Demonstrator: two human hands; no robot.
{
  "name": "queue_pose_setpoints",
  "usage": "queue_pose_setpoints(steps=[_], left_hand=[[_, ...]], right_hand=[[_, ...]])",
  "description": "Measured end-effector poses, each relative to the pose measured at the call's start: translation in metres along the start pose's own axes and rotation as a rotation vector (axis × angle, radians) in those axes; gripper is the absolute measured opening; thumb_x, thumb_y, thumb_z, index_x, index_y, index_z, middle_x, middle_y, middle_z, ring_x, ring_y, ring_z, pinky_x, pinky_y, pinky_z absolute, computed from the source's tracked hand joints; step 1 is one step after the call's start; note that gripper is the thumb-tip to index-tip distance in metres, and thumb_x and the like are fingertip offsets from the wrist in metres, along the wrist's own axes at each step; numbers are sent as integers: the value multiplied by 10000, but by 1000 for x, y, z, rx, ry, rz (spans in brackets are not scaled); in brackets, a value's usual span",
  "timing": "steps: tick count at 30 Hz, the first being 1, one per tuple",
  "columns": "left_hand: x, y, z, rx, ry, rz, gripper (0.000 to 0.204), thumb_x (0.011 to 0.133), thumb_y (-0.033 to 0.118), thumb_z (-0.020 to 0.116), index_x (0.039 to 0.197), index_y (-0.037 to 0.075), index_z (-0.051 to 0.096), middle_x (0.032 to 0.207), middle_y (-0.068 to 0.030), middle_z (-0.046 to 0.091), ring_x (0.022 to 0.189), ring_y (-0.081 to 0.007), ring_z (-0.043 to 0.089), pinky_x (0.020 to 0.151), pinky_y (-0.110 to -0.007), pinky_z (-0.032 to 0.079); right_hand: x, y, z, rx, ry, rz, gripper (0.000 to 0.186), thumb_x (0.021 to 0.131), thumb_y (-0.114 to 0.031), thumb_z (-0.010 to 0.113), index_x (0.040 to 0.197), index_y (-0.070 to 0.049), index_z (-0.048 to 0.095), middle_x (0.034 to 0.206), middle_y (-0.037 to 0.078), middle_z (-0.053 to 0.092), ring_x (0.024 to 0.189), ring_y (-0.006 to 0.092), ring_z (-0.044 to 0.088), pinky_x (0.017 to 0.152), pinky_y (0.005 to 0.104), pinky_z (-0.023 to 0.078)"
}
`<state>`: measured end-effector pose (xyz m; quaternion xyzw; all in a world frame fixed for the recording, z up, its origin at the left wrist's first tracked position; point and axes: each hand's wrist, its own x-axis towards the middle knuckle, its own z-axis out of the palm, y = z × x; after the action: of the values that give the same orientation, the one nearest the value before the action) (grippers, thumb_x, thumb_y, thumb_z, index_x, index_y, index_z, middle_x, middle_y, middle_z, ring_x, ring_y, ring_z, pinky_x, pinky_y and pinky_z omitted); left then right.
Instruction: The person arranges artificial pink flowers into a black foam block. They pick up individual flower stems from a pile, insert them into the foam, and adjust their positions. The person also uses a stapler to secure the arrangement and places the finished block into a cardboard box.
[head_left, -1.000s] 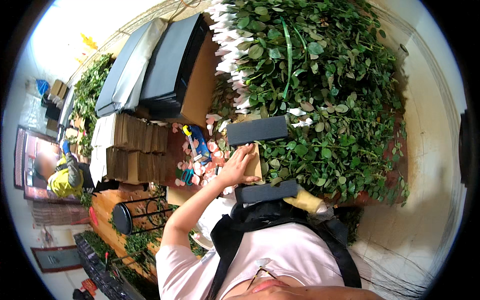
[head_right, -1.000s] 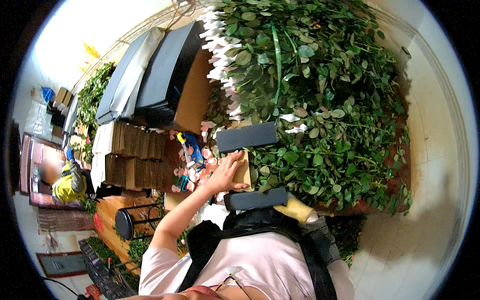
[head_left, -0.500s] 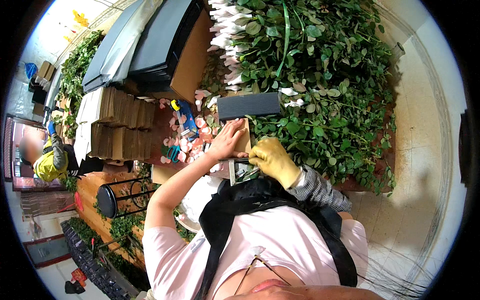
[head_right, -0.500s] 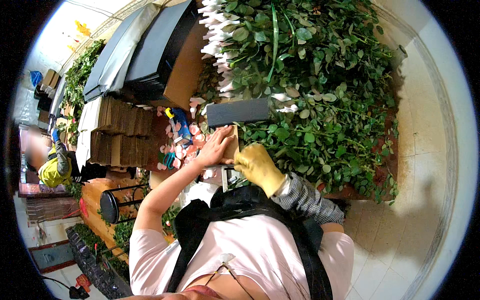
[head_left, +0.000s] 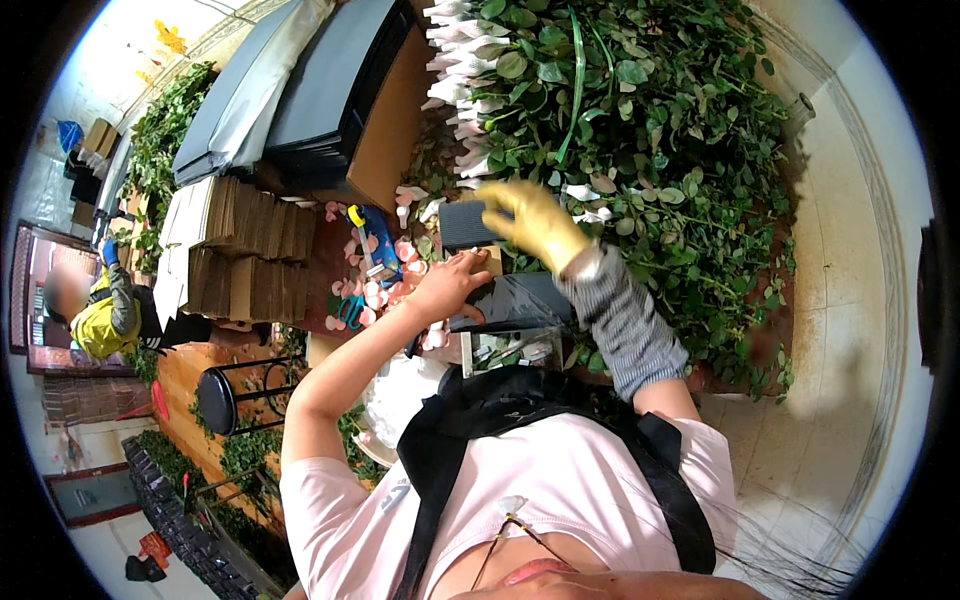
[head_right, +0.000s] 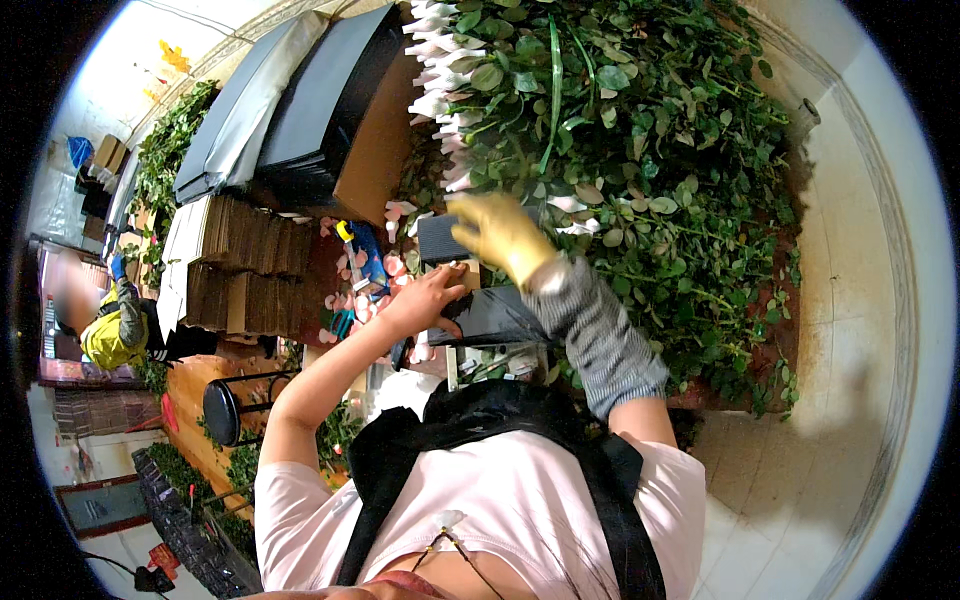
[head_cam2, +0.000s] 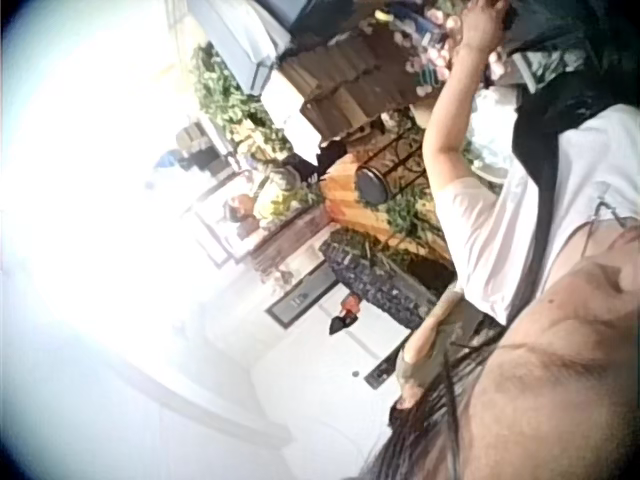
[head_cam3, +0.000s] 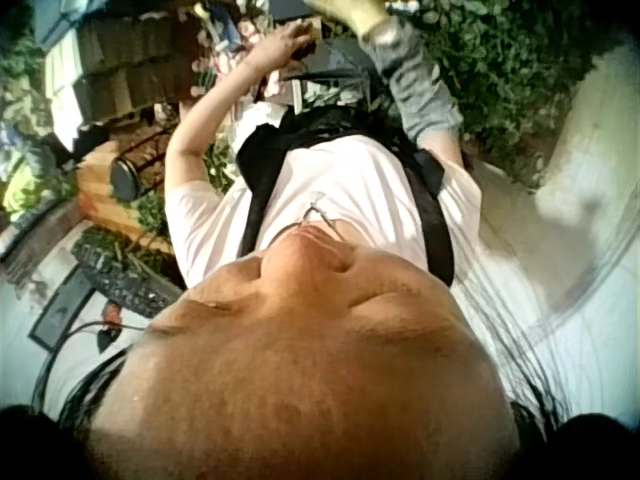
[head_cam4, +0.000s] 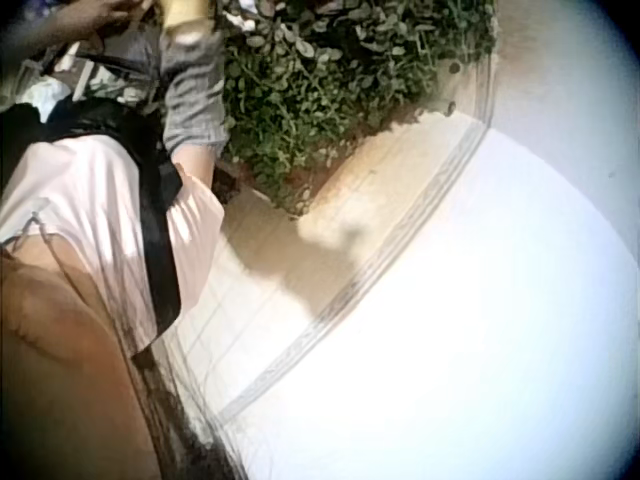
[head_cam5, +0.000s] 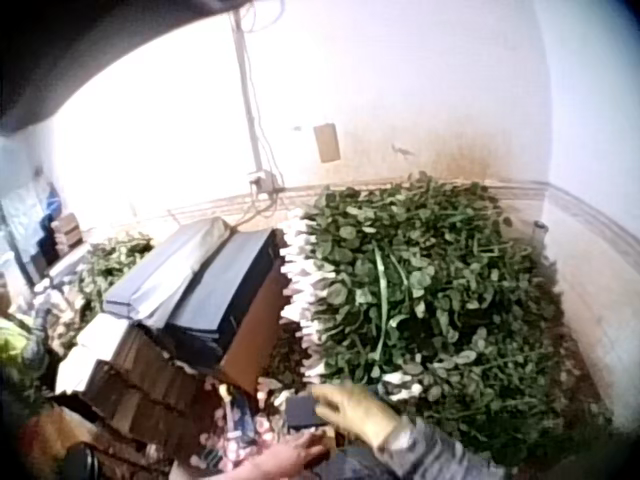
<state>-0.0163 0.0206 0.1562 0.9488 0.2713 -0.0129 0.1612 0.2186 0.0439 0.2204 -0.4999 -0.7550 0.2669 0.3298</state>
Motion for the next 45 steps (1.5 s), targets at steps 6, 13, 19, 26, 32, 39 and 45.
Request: queue_pose_setpoints(steps=[6, 13, 19, 26, 32, 39, 45], left_hand=[[13, -2, 1, -107, 31, -22, 795, 585, 435, 911, 1244, 90, 630, 1417, -156, 495, 1281, -386, 507, 1029, -472, 469], [-40, 28, 73, -282, 566, -496, 932, 668, 279, 920, 1433, -10, 473, 1466, -241, 431, 1327, -404, 469, 1107, -455, 417], [-29, 41, 10, 115, 467, -363, 1092, 570, 468, 903, 1504, 184, 413, 1598, -165, 283, 1507, -375, 210, 1227, -585, 133], [-38, 47, 52, 81, 469, -515, 673, 723, 553, 761, 1166, 56, 660, 1272, -39, 621, 1279, -212, 532, 1234, -566, 156], [-44, 49, 69, -36, 631, -559, 572, 792, 430, 765, 1210, 58, 649, 1324, -64, 607, 1395, -278, 425, 1211, -550, 205], [-108, 28, 126, -516, 769, -798, 548, 895, 250, 718, 1346, 1, 533, 1364, -179, 546, 1307, -367, 485, 1121, -498, 351], [-151, -21, 155, -125, 480, -982, 776, 723, 313, 845, 1385, 73, 519, 1183, -164, 575, 1092, -355, 576, 932, -438, 482]], right_hand=[[24, 44, -26, -526, -553, 212, 672, 871, -422, 715, 1430, -103, 523, 1205, 188, 685, 1113, 359, 655, 967, 431, 517], [-114, -12, 72, -1246, -487, -31, 465, 932, -139, 559, 1380, -16, 554, 912, 39, 720, 753, 180, 670, 577, 344, 474], [-112, -8, 90, -1253, -461, -41, 409, 924, -145, 552, 1309, -16, 607, 944, 47, 735, 827, 189, 673, 633, 357, 482], [-129, 7, -23, -311, -333, 396, 296, 957, -315, 625, 1162, -116, 703, 1104, 149, 724, 989, 334, 688, 904, 431, 540], [-45, -58, 14, -328, -198, -30, 482, 925, -250, 692, 1371, -117, 568, 1021, 143, 724, 916, 329, 692, 819, 430, 552], [-59, 1, 54, -198, -539, 55, 522, 923, -178, 665, 1430, -123, 552, 840, 171, 674, 746, 340, 648, 743, 441, 523], [-55, -6, 55, -277, -568, 96, 491, 959, -212, 610, 1439, -138, 543, 856, 146, 689, 828, 341, 658, 805, 462, 504]])
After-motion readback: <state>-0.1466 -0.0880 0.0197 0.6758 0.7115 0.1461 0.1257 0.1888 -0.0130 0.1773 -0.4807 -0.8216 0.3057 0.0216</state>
